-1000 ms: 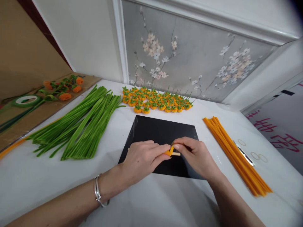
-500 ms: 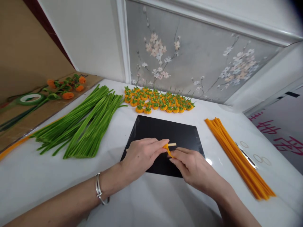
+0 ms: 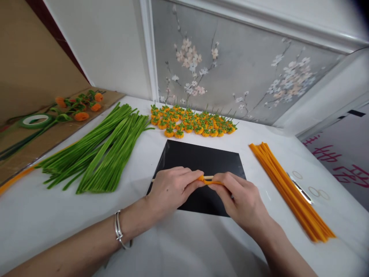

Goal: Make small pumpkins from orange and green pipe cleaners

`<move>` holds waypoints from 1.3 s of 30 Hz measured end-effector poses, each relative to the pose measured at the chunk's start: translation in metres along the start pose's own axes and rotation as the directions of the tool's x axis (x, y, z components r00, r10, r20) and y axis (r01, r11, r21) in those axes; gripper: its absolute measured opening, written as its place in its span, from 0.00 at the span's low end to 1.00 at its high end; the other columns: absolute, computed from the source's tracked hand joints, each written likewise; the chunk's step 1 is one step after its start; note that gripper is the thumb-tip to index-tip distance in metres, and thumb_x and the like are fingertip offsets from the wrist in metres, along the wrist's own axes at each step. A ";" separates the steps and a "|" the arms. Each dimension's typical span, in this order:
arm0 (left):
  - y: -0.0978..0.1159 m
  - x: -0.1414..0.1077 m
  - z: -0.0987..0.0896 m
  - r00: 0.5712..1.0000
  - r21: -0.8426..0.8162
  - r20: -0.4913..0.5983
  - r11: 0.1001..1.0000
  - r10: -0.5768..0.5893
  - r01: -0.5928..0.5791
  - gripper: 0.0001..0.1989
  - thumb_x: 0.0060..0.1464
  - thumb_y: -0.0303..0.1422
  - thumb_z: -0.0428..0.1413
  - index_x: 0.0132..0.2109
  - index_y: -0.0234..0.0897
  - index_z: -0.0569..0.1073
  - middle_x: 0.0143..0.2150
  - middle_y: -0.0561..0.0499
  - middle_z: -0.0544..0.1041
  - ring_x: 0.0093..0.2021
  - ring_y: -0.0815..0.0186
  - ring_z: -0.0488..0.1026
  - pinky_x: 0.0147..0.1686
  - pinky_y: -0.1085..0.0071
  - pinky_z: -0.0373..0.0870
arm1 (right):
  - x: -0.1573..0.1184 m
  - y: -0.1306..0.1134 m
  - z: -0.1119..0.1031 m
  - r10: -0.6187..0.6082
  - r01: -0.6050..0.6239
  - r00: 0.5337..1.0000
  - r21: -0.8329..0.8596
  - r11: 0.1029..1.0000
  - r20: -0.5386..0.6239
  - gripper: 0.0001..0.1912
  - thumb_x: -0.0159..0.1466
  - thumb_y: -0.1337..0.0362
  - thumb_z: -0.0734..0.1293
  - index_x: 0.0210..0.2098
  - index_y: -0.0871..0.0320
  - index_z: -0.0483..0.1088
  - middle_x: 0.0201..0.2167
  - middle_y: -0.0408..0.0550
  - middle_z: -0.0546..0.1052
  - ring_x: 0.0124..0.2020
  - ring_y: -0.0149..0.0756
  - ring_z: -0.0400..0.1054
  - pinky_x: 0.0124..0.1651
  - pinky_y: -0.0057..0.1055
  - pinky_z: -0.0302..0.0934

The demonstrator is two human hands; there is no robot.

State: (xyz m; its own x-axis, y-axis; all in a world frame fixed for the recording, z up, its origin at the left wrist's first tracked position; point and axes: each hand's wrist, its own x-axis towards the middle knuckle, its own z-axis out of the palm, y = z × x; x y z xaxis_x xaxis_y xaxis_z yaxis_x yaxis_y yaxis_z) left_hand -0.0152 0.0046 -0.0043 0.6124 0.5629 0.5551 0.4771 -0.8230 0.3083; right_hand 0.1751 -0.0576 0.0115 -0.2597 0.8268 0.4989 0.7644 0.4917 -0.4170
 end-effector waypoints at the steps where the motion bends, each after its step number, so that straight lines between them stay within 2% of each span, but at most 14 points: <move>1: 0.001 0.000 0.000 1.000 -0.009 0.002 1.000 -0.002 0.002 0.11 0.63 0.36 0.50 0.43 0.38 0.76 0.32 0.53 0.80 0.30 0.68 0.75 0.30 0.74 0.69 | 0.000 0.000 0.000 0.007 -0.007 1.000 0.003 1.000 -0.030 0.05 0.68 0.67 0.59 0.37 0.56 0.67 0.30 0.44 0.74 0.28 0.30 0.68 0.33 0.26 0.62; 3: 0.001 0.000 0.000 1.000 -0.025 0.008 1.000 -0.003 0.003 0.11 0.62 0.36 0.50 0.41 0.39 0.76 0.32 0.54 0.80 0.31 0.68 0.75 0.31 0.75 0.69 | 0.001 0.001 0.000 0.020 -0.020 0.998 0.012 1.000 -0.060 0.05 0.68 0.68 0.60 0.35 0.55 0.65 0.29 0.43 0.73 0.28 0.30 0.67 0.33 0.26 0.62; 8: 0.002 -0.001 0.002 0.999 -0.027 0.047 0.999 -0.018 0.019 0.10 0.62 0.35 0.51 0.40 0.39 0.76 0.31 0.54 0.80 0.30 0.69 0.75 0.31 0.75 0.68 | 0.003 0.001 0.001 0.046 -0.041 0.998 0.102 0.994 -0.049 0.07 0.68 0.70 0.57 0.37 0.55 0.64 0.31 0.44 0.71 0.30 0.30 0.66 0.34 0.26 0.62; 14: 0.005 -0.001 0.002 0.998 -0.029 0.057 0.999 -0.033 0.034 0.09 0.61 0.35 0.53 0.36 0.39 0.76 0.28 0.54 0.78 0.28 0.69 0.73 0.29 0.75 0.66 | 0.005 0.006 0.005 0.141 -0.125 0.985 0.155 0.980 -0.097 0.07 0.67 0.69 0.59 0.34 0.55 0.66 0.30 0.43 0.71 0.31 0.31 0.67 0.35 0.27 0.63; 20: 0.009 -0.001 0.000 0.999 -0.037 0.045 0.999 -0.006 0.008 0.09 0.60 0.34 0.53 0.34 0.39 0.75 0.25 0.56 0.76 0.26 0.70 0.70 0.27 0.75 0.63 | 0.007 0.012 0.008 0.221 -0.206 0.974 0.206 0.957 -0.052 0.07 0.66 0.66 0.61 0.32 0.55 0.69 0.30 0.44 0.73 0.28 0.31 0.66 0.31 0.27 0.61; 24: 0.011 -0.001 0.000 1.000 -0.069 0.013 0.998 0.008 -0.007 0.08 0.59 0.33 0.53 0.33 0.38 0.75 0.25 0.56 0.76 0.25 0.71 0.69 0.25 0.76 0.62 | 0.007 0.013 0.012 0.205 -0.196 0.979 0.224 0.955 -0.019 0.07 0.66 0.66 0.61 0.33 0.55 0.70 0.28 0.43 0.73 0.28 0.31 0.66 0.30 0.27 0.61; 28: 0.012 -0.001 -0.001 1.000 -0.097 -0.007 0.995 -0.015 0.015 0.08 0.59 0.31 0.54 0.34 0.38 0.76 0.27 0.55 0.78 0.26 0.71 0.71 0.26 0.76 0.65 | 0.006 0.013 0.015 0.163 -0.176 0.984 0.233 0.956 0.075 0.11 0.67 0.68 0.58 0.33 0.56 0.70 0.27 0.44 0.73 0.28 0.31 0.67 0.31 0.27 0.62; 31: 0.010 -0.001 -0.002 0.998 -0.109 -0.040 0.993 -0.045 0.041 0.07 0.58 0.30 0.54 0.40 0.38 0.76 0.31 0.53 0.80 0.27 0.70 0.73 0.27 0.76 0.67 | 0.004 0.014 0.017 0.152 -0.178 0.980 0.228 0.957 0.128 0.11 0.66 0.72 0.57 0.33 0.56 0.69 0.28 0.44 0.72 0.28 0.31 0.67 0.31 0.27 0.61; 34: 0.008 -0.001 -0.001 0.996 -0.127 -0.069 0.991 -0.052 0.043 0.12 0.59 0.30 0.53 0.50 0.39 0.74 0.35 0.52 0.81 0.30 0.70 0.76 0.29 0.76 0.70 | 0.002 0.012 0.019 0.116 -0.153 0.974 0.185 0.971 0.196 0.12 0.66 0.72 0.57 0.29 0.57 0.67 0.25 0.42 0.69 0.25 0.30 0.64 0.29 0.27 0.59; 36: 0.005 -0.002 0.000 0.996 -0.137 -0.053 0.988 -0.078 0.070 0.12 0.60 0.31 0.52 0.50 0.40 0.74 0.34 0.53 0.80 0.31 0.69 0.76 0.29 0.76 0.70 | 0.001 0.011 0.019 0.092 -0.129 0.967 0.146 0.981 0.236 0.11 0.66 0.71 0.58 0.28 0.57 0.66 0.26 0.43 0.68 0.25 0.30 0.64 0.29 0.26 0.60; 39: 0.000 -0.002 0.002 0.987 -0.160 -0.031 0.976 -0.157 0.150 0.11 0.61 0.31 0.52 0.49 0.40 0.75 0.34 0.53 0.80 0.32 0.69 0.76 0.29 0.76 0.70 | -0.001 0.010 0.018 0.068 -0.085 0.967 0.060 0.995 0.244 0.09 0.67 0.71 0.57 0.35 0.57 0.68 0.28 0.44 0.69 0.28 0.31 0.66 0.31 0.27 0.62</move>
State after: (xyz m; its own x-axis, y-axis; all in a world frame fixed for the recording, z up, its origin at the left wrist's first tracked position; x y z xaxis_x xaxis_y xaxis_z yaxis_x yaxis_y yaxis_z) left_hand -0.0147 0.0036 -0.0069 0.5100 0.6826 0.5234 0.4566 -0.7305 0.5079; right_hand 0.1723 -0.0489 -0.0070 -0.3430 0.9000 0.2690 0.7473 0.4349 -0.5024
